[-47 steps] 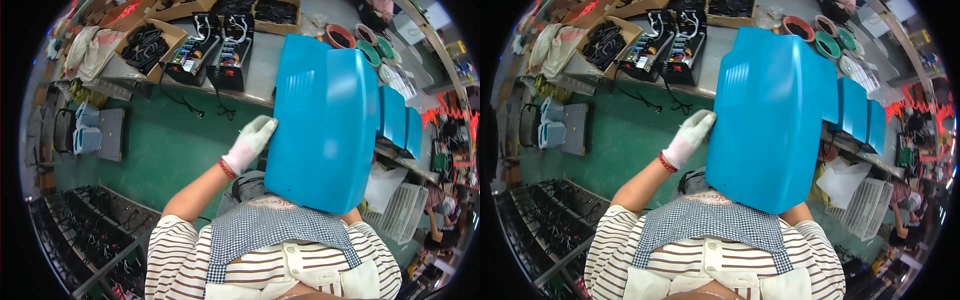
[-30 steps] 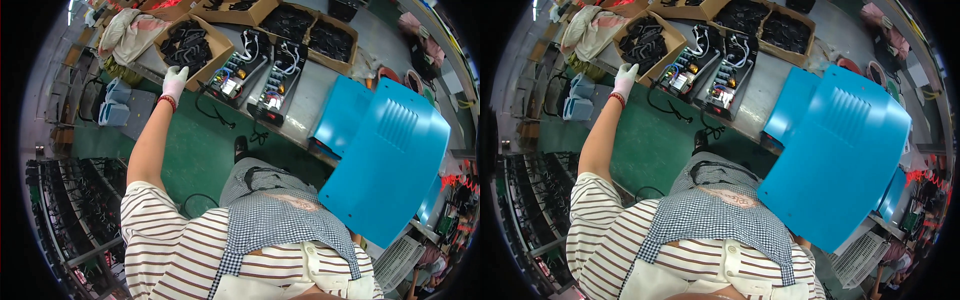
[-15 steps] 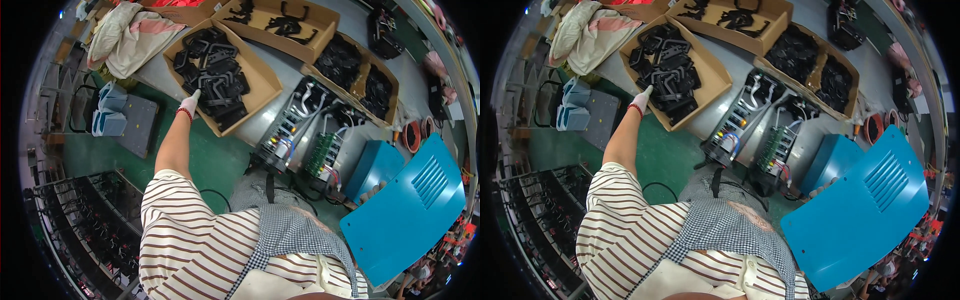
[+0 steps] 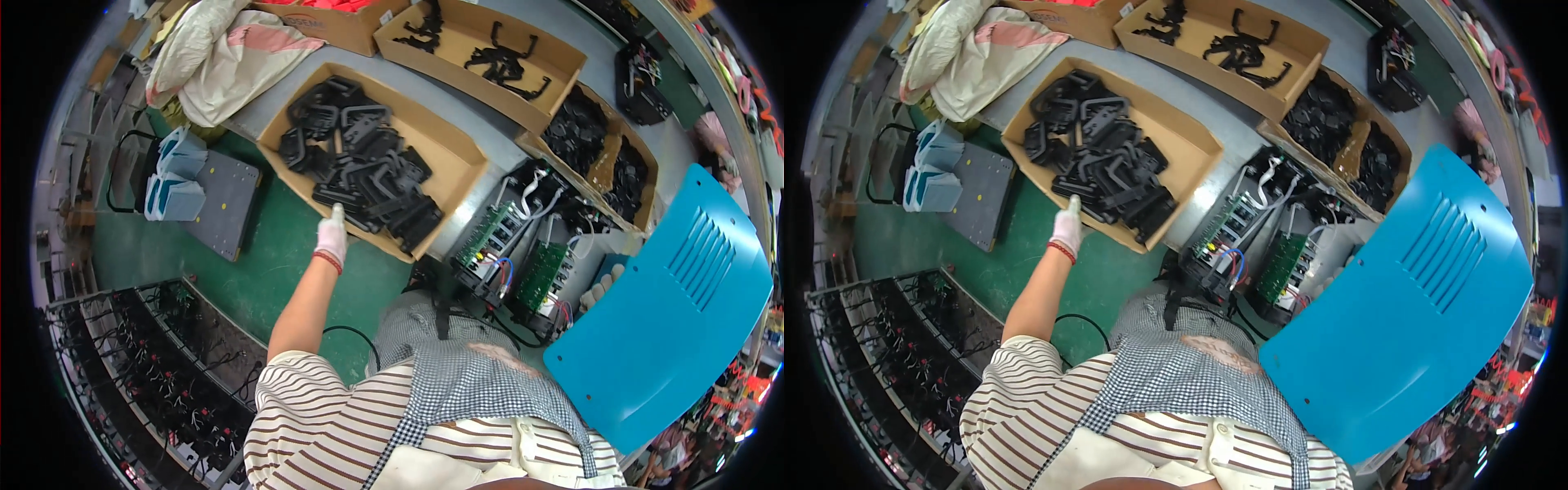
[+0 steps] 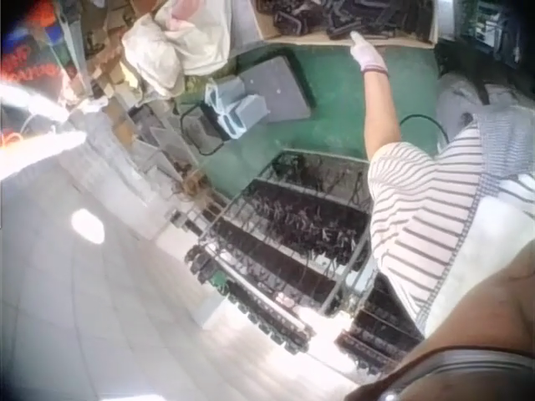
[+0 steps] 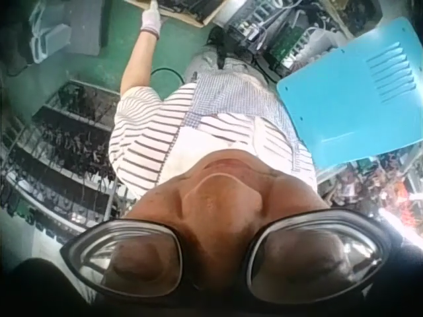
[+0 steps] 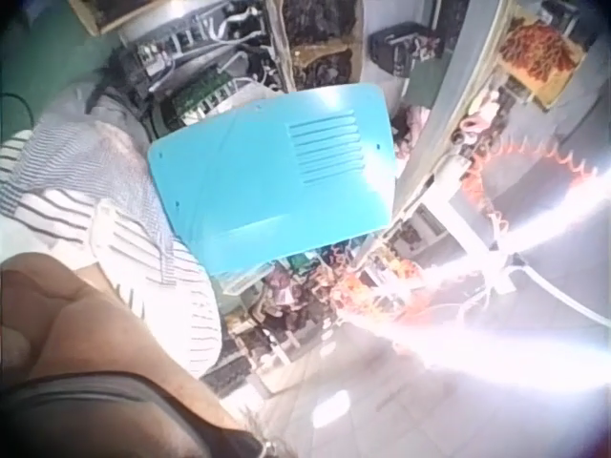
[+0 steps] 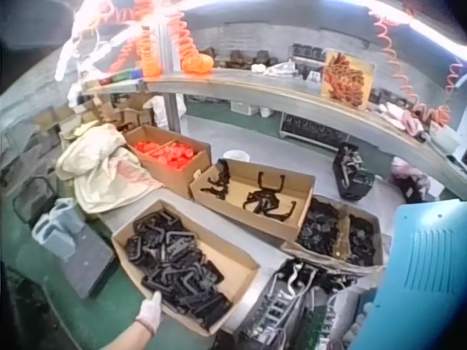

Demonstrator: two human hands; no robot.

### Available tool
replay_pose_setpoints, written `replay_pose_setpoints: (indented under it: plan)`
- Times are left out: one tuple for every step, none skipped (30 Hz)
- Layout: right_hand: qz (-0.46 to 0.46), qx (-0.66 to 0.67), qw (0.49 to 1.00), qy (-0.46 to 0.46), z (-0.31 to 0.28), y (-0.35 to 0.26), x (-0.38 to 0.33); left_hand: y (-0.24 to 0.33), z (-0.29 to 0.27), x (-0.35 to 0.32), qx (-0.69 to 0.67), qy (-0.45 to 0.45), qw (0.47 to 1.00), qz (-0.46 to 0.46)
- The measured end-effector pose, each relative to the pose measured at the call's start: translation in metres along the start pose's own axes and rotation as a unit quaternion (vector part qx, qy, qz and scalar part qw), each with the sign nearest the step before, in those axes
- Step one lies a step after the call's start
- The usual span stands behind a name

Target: The person assembles electronic components by fastening blue metal casings with screws using a pneumatic screwdriver.

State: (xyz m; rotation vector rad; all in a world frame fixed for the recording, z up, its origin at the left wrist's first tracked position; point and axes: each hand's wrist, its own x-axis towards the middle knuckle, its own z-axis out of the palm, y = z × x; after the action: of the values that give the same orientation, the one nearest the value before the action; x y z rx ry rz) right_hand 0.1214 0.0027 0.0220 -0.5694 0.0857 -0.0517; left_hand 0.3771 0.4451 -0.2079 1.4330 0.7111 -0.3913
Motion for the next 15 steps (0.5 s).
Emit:
replay_pose_setpoints:
  plan:
    - [-0.003,-0.005,1.0,0.002,0.0,-0.003,-0.002,0.027,0.009,-0.023,0.003,0.013,1.0,-0.023]
    - [-0.009,-0.01,1.0,0.005,-0.001,-0.006,-0.006,0.017,0.003,0.005,-0.018,0.019,0.999,-0.036]
    - [-0.012,-0.013,1.0,0.005,-0.003,-0.009,-0.006,0.019,-0.003,0.026,-0.038,0.024,0.998,-0.042]
    - [-0.021,-0.019,1.0,0.012,-0.005,-0.012,-0.009,0.031,0.008,0.034,-0.059,0.028,0.997,-0.03]
    - [-0.028,-0.023,0.999,0.018,-0.006,-0.015,-0.015,0.044,0.015,0.047,-0.078,0.05,0.995,-0.032]
    - [-0.032,-0.025,0.999,0.027,-0.007,-0.017,-0.025,0.056,0.012,0.062,-0.121,0.018,0.992,-0.022]
    - [-0.035,-0.025,0.998,0.035,-0.009,-0.019,-0.037,0.068,0.011,0.077,-0.15,0.028,0.988,-0.008]
    - [-0.034,-0.024,0.998,0.042,-0.009,-0.022,-0.048,0.08,0.004,0.096,-0.265,-0.011,0.964,0.005]
    - [-0.038,-0.024,0.998,0.051,-0.011,-0.024,-0.06,0.099,0.001,0.101,-0.197,-0.035,0.978,0.061]
    - [-0.04,-0.024,0.997,0.058,-0.013,-0.026,-0.073,0.113,0.005,0.103,-0.083,0.03,0.992,0.091]
    - [-0.058,-0.033,0.995,0.078,-0.015,-0.027,-0.084,0.125,0.047,0.07,0.043,0.052,0.994,0.082]
    - [-0.068,-0.035,0.994,0.085,-0.017,-0.025,-0.094,0.126,0.078,0.021,0.16,0.138,0.962,0.175]
    - [-0.071,-0.031,0.994,0.082,-0.018,-0.024,-0.097,0.109,0.085,0.008,0.212,0.107,0.928,0.286]
    - [-0.075,-0.025,0.993,0.084,-0.022,-0.023,-0.1,0.092,0.097,0.0,0.264,0.071,0.879,0.391]
    - [-0.084,-0.023,0.992,0.087,-0.025,-0.019,-0.107,0.076,0.122,-0.036,0.273,-0.035,0.889,0.365]
